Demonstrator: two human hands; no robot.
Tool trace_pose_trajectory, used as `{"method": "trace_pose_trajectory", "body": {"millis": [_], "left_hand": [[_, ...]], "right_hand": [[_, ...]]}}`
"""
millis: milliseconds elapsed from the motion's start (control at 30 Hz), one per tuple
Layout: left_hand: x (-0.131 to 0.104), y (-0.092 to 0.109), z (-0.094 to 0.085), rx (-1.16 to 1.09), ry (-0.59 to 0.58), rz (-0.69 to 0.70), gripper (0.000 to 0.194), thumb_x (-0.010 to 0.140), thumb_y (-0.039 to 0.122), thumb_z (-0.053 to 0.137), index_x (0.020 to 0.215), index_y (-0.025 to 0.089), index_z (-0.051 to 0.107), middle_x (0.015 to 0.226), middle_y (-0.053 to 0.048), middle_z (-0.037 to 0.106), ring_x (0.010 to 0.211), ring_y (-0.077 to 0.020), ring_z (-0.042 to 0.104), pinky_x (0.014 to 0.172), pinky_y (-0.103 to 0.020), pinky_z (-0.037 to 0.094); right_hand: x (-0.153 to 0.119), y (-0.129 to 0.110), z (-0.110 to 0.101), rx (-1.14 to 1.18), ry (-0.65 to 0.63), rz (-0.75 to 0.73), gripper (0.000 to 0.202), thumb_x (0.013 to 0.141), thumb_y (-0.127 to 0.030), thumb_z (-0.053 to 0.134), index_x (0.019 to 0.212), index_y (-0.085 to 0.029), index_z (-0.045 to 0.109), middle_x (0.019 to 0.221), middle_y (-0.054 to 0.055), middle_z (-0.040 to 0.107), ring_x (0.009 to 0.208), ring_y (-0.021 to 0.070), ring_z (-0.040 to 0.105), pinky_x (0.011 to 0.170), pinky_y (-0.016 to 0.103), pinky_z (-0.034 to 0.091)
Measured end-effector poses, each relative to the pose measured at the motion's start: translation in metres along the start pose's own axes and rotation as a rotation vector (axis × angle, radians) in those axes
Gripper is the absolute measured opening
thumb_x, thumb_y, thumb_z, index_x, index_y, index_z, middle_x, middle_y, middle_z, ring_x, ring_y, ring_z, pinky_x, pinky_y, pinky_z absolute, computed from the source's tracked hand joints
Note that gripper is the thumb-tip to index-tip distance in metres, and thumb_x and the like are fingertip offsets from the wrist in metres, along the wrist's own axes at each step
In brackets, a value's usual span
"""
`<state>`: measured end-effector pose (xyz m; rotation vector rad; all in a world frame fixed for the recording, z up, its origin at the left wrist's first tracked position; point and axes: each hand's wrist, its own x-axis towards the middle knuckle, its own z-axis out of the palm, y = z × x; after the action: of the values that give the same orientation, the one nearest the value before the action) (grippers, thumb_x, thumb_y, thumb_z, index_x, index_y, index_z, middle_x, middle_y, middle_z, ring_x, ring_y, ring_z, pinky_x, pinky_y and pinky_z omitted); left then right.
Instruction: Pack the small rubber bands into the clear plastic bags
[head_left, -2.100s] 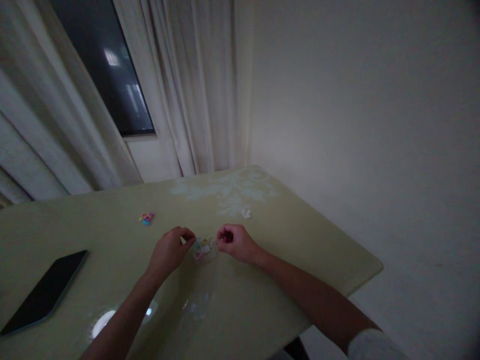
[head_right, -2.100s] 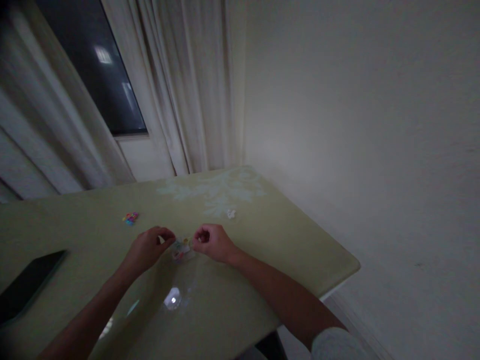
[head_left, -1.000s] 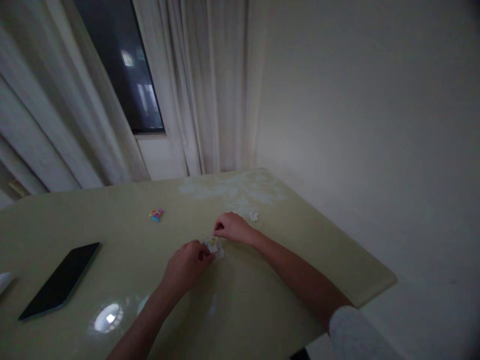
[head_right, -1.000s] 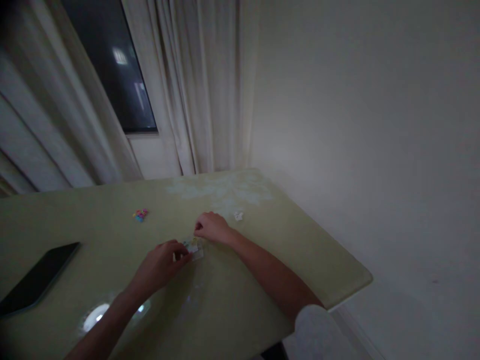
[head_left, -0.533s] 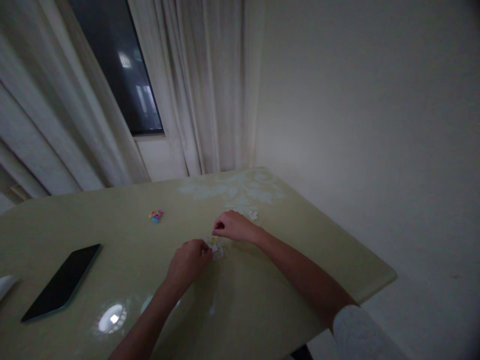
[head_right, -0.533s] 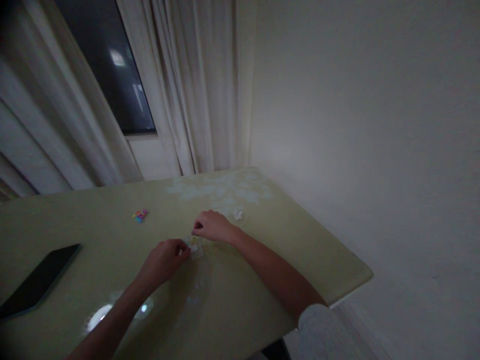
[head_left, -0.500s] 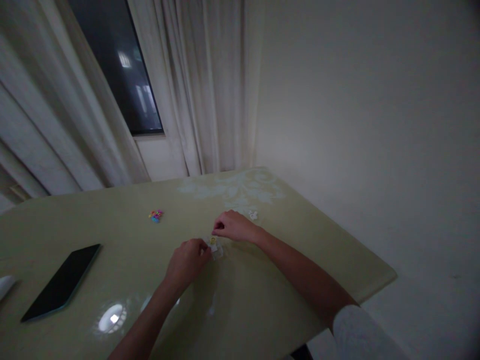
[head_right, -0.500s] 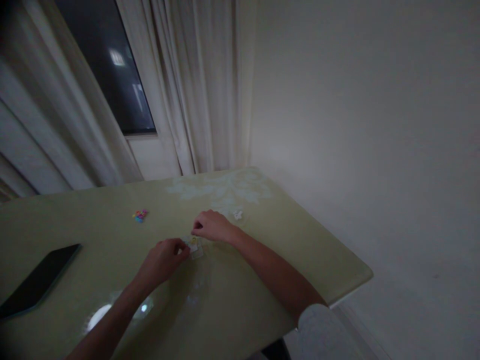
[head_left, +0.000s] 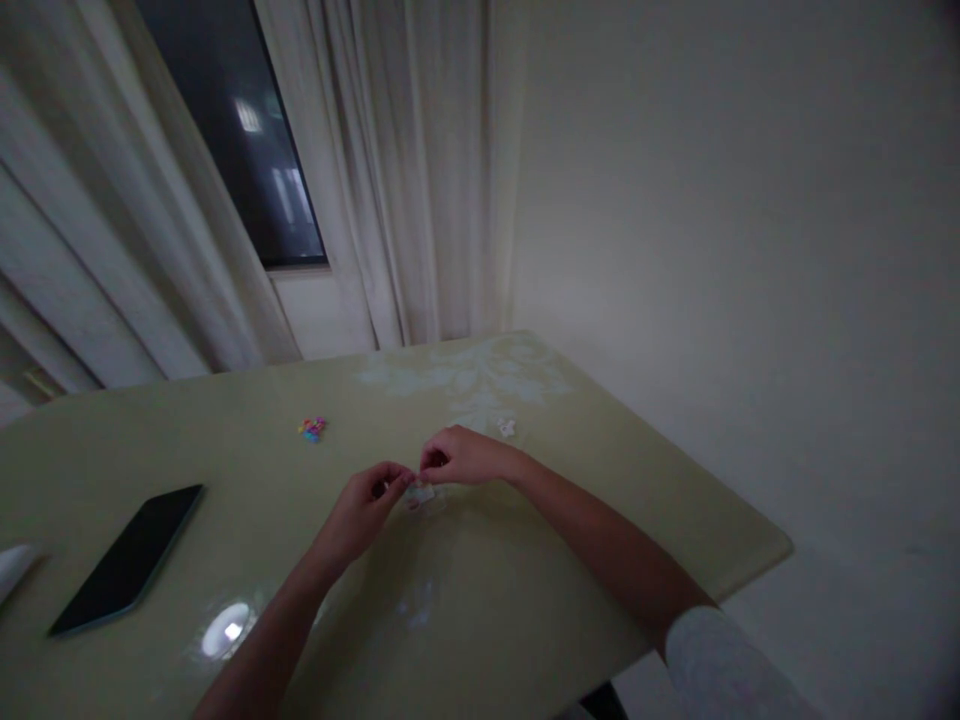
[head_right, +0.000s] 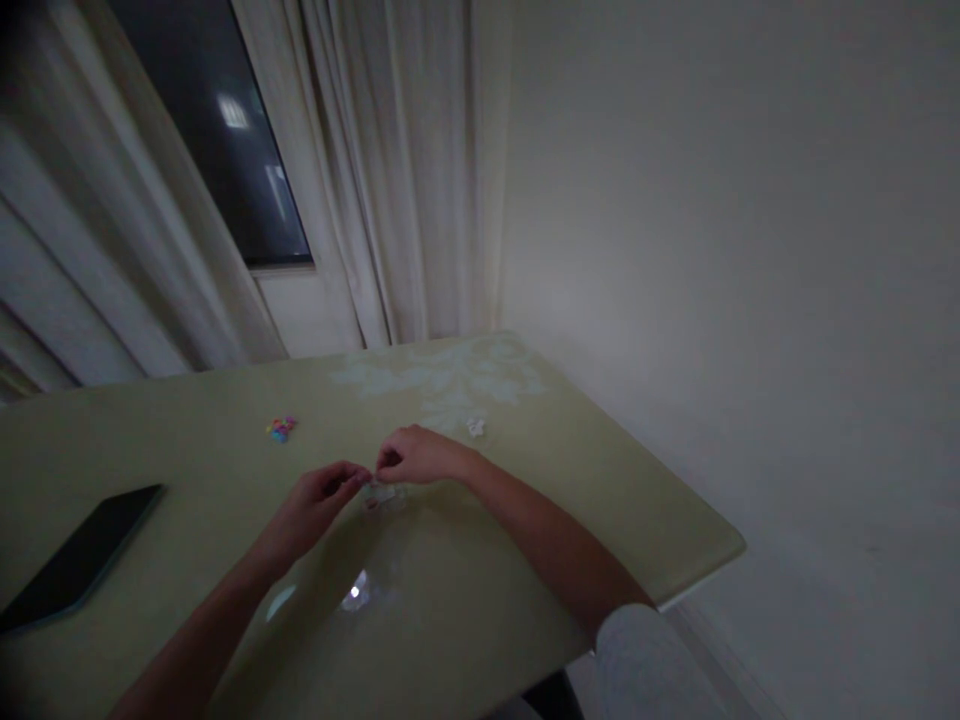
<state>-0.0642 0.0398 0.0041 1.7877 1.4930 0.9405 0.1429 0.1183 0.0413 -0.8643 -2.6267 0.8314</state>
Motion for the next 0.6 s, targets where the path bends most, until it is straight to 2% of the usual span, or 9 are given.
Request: {"method": "trace_pose_trajectory", "body": {"millis": [133, 200, 300, 367, 400, 533, 600], "left_hand": [[0.002, -0.013, 0.003, 0.224, 0.103, 0.100, 0.031, 0.088, 0.047, 0.060, 0.085, 0.021, 0.075, 0.083, -0.005, 0.069, 0.066, -0.0196, 0.061, 0.067, -0.032, 0.050], [0.002, -0.018, 0.005, 0.248, 0.134, 0.129, 0.032, 0.088, 0.048, 0.061, 0.097, 0.021, 0.075, 0.096, -0.008, 0.069, 0.074, -0.0213, 0.064, 0.072, -0.034, 0.054], [0.000, -0.024, 0.010, 0.245, 0.144, 0.156, 0.051, 0.085, 0.051, 0.069, 0.127, 0.022, 0.067, 0.127, -0.013, 0.067, 0.108, -0.0304, 0.066, 0.092, -0.044, 0.056], [-0.001, -0.028, 0.012, 0.248, 0.072, 0.178, 0.065, 0.079, 0.049, 0.077, 0.137, 0.022, 0.062, 0.138, -0.015, 0.065, 0.129, -0.0352, 0.058, 0.108, -0.051, 0.049], [-0.002, -0.030, 0.013, 0.244, 0.031, 0.181, 0.071, 0.077, 0.046, 0.080, 0.140, 0.021, 0.060, 0.140, -0.016, 0.064, 0.133, -0.0363, 0.056, 0.112, -0.052, 0.045], [-0.003, -0.035, 0.014, 0.206, -0.025, 0.154, 0.077, 0.074, 0.040, 0.082, 0.142, 0.015, 0.058, 0.139, -0.020, 0.067, 0.129, -0.0366, 0.061, 0.112, -0.051, 0.045], [-0.003, -0.036, 0.014, 0.202, -0.018, 0.146, 0.076, 0.074, 0.039, 0.082, 0.142, 0.015, 0.058, 0.137, -0.020, 0.067, 0.127, -0.0360, 0.063, 0.112, -0.051, 0.046]], "right_hand": [[0.000, 0.001, 0.004, -0.217, -0.082, 0.079, 0.015, 0.087, -0.031, 0.076, 0.093, -0.020, 0.083, 0.086, 0.005, 0.079, 0.074, 0.0162, 0.067, 0.063, 0.024, 0.040], [0.000, -0.001, 0.008, -0.278, -0.116, 0.115, 0.015, 0.085, -0.031, 0.076, 0.094, -0.023, 0.083, 0.087, 0.004, 0.079, 0.074, 0.0170, 0.067, 0.061, 0.024, 0.039], [-0.001, -0.005, 0.016, -0.343, -0.116, 0.129, 0.012, 0.083, -0.031, 0.075, 0.090, -0.025, 0.083, 0.084, 0.004, 0.079, 0.073, 0.0190, 0.068, 0.060, 0.025, 0.040], [-0.002, -0.008, 0.020, -0.389, -0.095, 0.138, 0.011, 0.082, -0.030, 0.074, 0.086, -0.024, 0.083, 0.082, 0.006, 0.078, 0.072, 0.0210, 0.069, 0.060, 0.026, 0.041], [-0.002, -0.009, 0.020, -0.403, -0.087, 0.141, 0.011, 0.082, -0.029, 0.074, 0.086, -0.023, 0.083, 0.083, 0.007, 0.078, 0.073, 0.0217, 0.069, 0.060, 0.026, 0.041], [-0.004, -0.009, 0.001, -0.397, -0.033, 0.180, 0.015, 0.086, -0.029, 0.070, 0.094, -0.026, 0.082, 0.091, 0.005, 0.079, 0.083, 0.0216, 0.071, 0.065, 0.026, 0.044], [-0.008, 0.000, -0.017, -0.426, 0.054, 0.298, 0.017, 0.089, -0.031, 0.070, 0.101, -0.027, 0.081, 0.100, 0.005, 0.079, 0.093, 0.0224, 0.072, 0.072, 0.027, 0.047]]}}
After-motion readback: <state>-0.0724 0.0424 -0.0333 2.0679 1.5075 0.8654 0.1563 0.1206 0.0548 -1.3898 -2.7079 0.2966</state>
